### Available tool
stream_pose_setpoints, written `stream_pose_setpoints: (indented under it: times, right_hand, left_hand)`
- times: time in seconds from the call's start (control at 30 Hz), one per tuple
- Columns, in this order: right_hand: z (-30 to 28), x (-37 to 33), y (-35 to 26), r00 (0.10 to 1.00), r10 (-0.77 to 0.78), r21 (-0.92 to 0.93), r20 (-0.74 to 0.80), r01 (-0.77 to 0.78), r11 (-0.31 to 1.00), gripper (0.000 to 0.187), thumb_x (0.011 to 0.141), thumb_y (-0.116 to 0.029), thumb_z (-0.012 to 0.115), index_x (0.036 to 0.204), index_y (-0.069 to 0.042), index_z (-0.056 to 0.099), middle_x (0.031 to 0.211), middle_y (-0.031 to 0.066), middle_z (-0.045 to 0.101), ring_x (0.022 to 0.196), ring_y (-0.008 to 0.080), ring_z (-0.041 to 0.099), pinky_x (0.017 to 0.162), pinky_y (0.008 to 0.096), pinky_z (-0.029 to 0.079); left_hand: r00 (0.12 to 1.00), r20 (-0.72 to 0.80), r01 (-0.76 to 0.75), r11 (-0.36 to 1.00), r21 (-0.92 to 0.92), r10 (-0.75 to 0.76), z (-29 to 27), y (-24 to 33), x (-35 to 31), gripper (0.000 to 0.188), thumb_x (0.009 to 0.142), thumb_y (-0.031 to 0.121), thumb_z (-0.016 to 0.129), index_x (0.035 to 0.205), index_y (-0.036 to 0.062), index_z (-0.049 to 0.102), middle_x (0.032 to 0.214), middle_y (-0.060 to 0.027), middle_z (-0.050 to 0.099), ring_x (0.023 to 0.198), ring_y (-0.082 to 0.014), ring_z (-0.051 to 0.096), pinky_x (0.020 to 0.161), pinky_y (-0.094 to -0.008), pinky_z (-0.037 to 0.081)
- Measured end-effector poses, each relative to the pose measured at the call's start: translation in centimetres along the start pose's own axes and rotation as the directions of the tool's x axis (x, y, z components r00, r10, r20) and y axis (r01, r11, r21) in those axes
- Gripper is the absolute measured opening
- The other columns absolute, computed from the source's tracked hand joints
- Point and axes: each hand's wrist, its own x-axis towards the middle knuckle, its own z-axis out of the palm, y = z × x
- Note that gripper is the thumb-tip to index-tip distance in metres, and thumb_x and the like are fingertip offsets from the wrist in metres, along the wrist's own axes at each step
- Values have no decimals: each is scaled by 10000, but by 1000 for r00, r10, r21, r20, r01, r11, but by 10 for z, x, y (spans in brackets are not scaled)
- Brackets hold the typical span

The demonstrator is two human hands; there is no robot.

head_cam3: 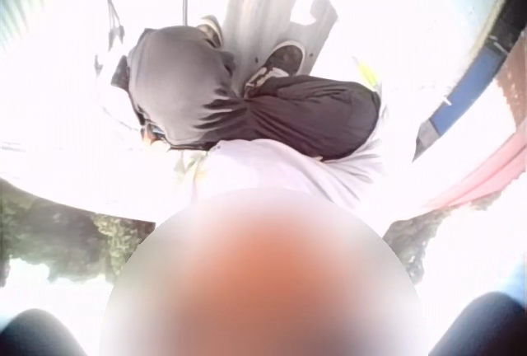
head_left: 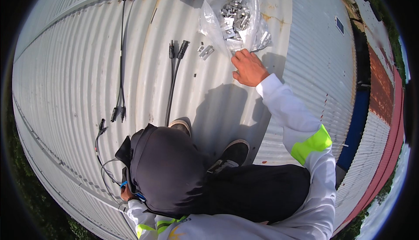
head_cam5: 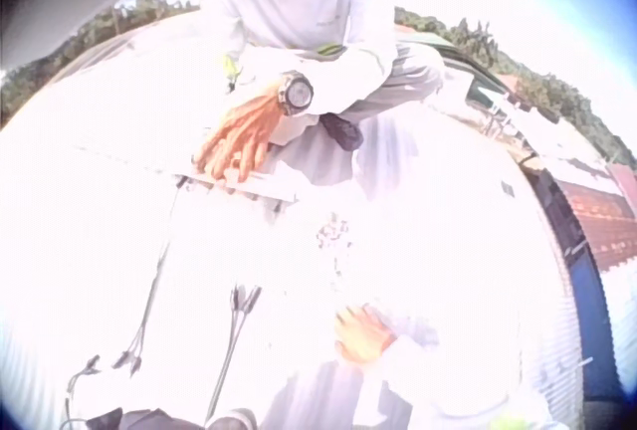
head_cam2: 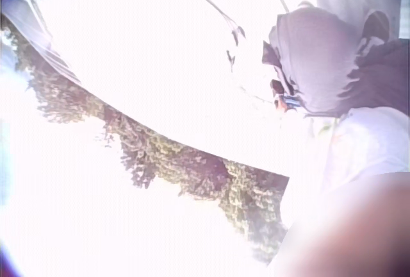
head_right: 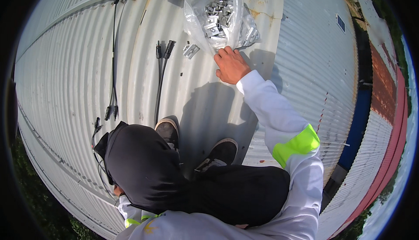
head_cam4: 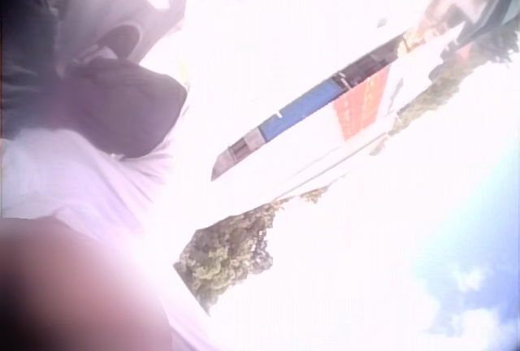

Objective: The person sits on a corrugated metal roof and sorts small metal hardware pieces from a plastic bag. They handle the pieces by hand, separating them into piles on the roof surface while another worker is present nearby.

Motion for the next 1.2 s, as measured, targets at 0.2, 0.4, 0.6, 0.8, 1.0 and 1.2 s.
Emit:
stream_pose_setpoints:
  times: [0.2,0.4,0.6,0.8,1.0,1.2]
  right_hand:
    - [-40,6,-4,974,115,-16,194,-114,993,220,805,-207,679,950,-62,600,952,80,620,1055,253,553,875,430,423]
    - [-110,3,-18,968,-53,185,247,6,983,154,819,-209,654,924,-98,669,890,56,680,941,256,627,939,429,389]
    - [-142,24,-6,945,204,-192,255,-157,969,132,827,-160,632,924,-110,706,924,101,690,856,308,639,971,439,389]
    - [-106,84,26,910,236,370,-340,-101,924,196,829,-37,556,983,-21,675,980,182,685,934,376,632,840,417,507]
    - [-48,108,53,851,507,335,-135,-442,832,294,849,-96,588,1131,-38,649,1074,216,674,1025,391,630,906,443,488]
    - [-34,115,56,847,522,377,-100,-453,808,515,821,-376,717,1214,-53,635,1136,202,657,1096,369,604,929,434,472]
  left_hand:
    - [991,-136,5,1000,18,-2,18,3,-13,209,777,191,753,819,-7,702,850,-193,720,790,-319,689,756,-391,535]
    - [729,587,-659,594,461,353,-15,136,-42,188,779,169,724,877,8,719,883,-216,718,836,-372,703,757,-403,539]
    - [332,535,-911,412,-32,777,44,424,-94,267,835,53,674,1095,3,645,998,-157,655,899,-324,661,803,-385,525]
    - [-511,282,-816,-355,-455,812,203,632,-210,345,917,172,619,1234,40,589,1224,-130,616,1141,-334,586,978,-411,474]
    - [-666,652,-587,-795,-156,363,301,677,-257,364,972,279,448,1206,36,585,1167,-156,649,1111,-330,612,1080,-441,387]
    - [-339,888,-740,-671,-48,311,318,700,-244,379,925,311,511,1177,31,555,948,-179,701,937,-351,679,999,-450,464]
